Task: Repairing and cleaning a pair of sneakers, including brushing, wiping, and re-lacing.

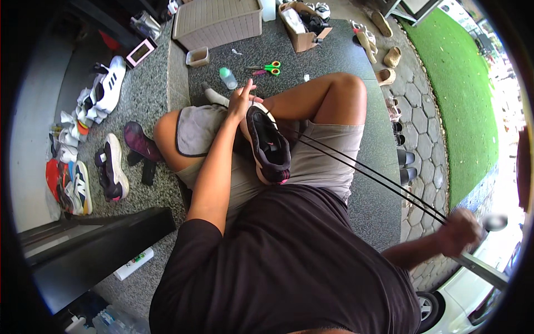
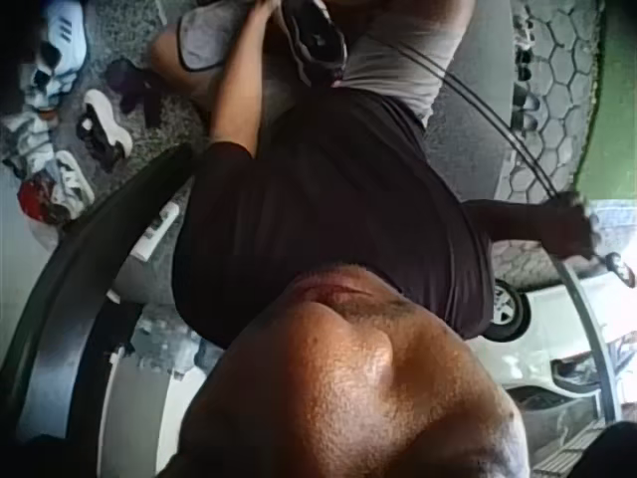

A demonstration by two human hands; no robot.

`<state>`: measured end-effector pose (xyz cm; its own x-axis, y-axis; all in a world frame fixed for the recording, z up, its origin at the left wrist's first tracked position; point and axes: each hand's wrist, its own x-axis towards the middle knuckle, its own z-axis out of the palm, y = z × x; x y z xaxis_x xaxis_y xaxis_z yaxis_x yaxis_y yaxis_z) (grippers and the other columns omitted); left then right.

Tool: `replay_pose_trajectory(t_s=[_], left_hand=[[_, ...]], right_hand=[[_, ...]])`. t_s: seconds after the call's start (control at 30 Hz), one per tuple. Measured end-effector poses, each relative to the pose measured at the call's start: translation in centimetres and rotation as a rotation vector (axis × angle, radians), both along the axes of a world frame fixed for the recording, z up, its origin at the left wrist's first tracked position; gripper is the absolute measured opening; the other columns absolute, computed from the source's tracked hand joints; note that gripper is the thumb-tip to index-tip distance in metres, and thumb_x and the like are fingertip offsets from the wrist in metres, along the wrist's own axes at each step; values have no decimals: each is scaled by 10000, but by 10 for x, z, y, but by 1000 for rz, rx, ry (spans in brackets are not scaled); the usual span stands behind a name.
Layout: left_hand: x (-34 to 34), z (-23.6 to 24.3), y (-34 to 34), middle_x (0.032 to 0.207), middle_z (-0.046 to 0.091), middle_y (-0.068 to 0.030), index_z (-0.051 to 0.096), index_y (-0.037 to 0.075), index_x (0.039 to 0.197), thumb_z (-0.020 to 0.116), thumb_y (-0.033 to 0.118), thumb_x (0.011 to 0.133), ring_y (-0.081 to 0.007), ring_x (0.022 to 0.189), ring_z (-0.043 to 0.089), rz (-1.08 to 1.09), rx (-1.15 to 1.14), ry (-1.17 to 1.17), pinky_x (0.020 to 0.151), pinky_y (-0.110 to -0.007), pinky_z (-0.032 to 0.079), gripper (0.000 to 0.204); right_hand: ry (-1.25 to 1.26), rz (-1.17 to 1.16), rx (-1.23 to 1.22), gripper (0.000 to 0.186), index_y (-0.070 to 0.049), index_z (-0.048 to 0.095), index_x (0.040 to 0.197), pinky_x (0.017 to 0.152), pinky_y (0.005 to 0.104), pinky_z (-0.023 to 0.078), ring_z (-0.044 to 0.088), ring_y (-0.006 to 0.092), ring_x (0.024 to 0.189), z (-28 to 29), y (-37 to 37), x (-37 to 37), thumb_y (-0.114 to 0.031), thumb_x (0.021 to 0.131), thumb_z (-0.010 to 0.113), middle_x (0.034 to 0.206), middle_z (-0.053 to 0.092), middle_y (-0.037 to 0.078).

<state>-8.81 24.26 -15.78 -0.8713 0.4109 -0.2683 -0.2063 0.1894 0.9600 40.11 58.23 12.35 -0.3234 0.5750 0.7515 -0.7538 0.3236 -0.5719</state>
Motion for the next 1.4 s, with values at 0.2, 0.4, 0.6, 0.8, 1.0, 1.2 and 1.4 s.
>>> replay_pose_trajectory(t_s=[0.2,0.4,0.6,0.8,1.0,1.2,1.4], left_hand=[[-1,-2,-2,837,775,-193,691,-45,1263,384,725,1001,-195,830,725,-9,-23,96,925,-306,479,869],[7,19,-7,835,773,-189,727,-43,1178,388,695,1016,-201,796,719,15,64,127,863,-307,504,828],[10,20,-4,828,775,-167,771,-32,1036,413,676,1019,-191,786,708,36,48,150,798,-306,499,794],[7,16,8,823,771,-146,748,-50,1001,481,537,1065,-179,788,732,18,-37,186,795,-300,527,647],[6,-10,12,795,772,-99,735,-26,921,570,391,1072,-107,735,692,-4,-109,199,708,-281,525,473],[1,-12,6,1022,771,-127,735,-19,1025,605,331,1051,-182,959,726,47,12,151,883,-302,538,375],[75,147,-25,1373,639,-137,787,77,1069,773,195,854,-296,1381,533,-669,-68,562,1223,-517,300,246]], right_hand=[[-46,-381,181,290,39,621,873,558,370,364,476,142,622,17,1,-23,-205,1016,555,786,560,113],[-1015,343,354,635,-25,607,1385,930,356,537,690,205,1025,-95,-132,-249,-294,860,843,1205,719,124],[-1383,257,1048,385,5,703,1042,730,475,574,731,366,820,-164,-184,-309,-354,906,725,862,727,225],[-1210,94,1014,180,-82,693,881,572,459,528,697,337,653,-147,-181,-305,-242,956,660,718,699,137],[-1048,328,1017,86,-94,678,983,508,405,531,687,274,594,-150,-196,-255,-147,926,642,727,690,93],[-1303,346,980,97,-78,677,939,780,446,528,699,297,957,-126,-187,-259,-175,933,681,1024,704,115],[-1145,354,848,122,-62,659,893,1165,565,233,578,317,1202,-71,-160,-249,-162,956,688,1174,635,85]])
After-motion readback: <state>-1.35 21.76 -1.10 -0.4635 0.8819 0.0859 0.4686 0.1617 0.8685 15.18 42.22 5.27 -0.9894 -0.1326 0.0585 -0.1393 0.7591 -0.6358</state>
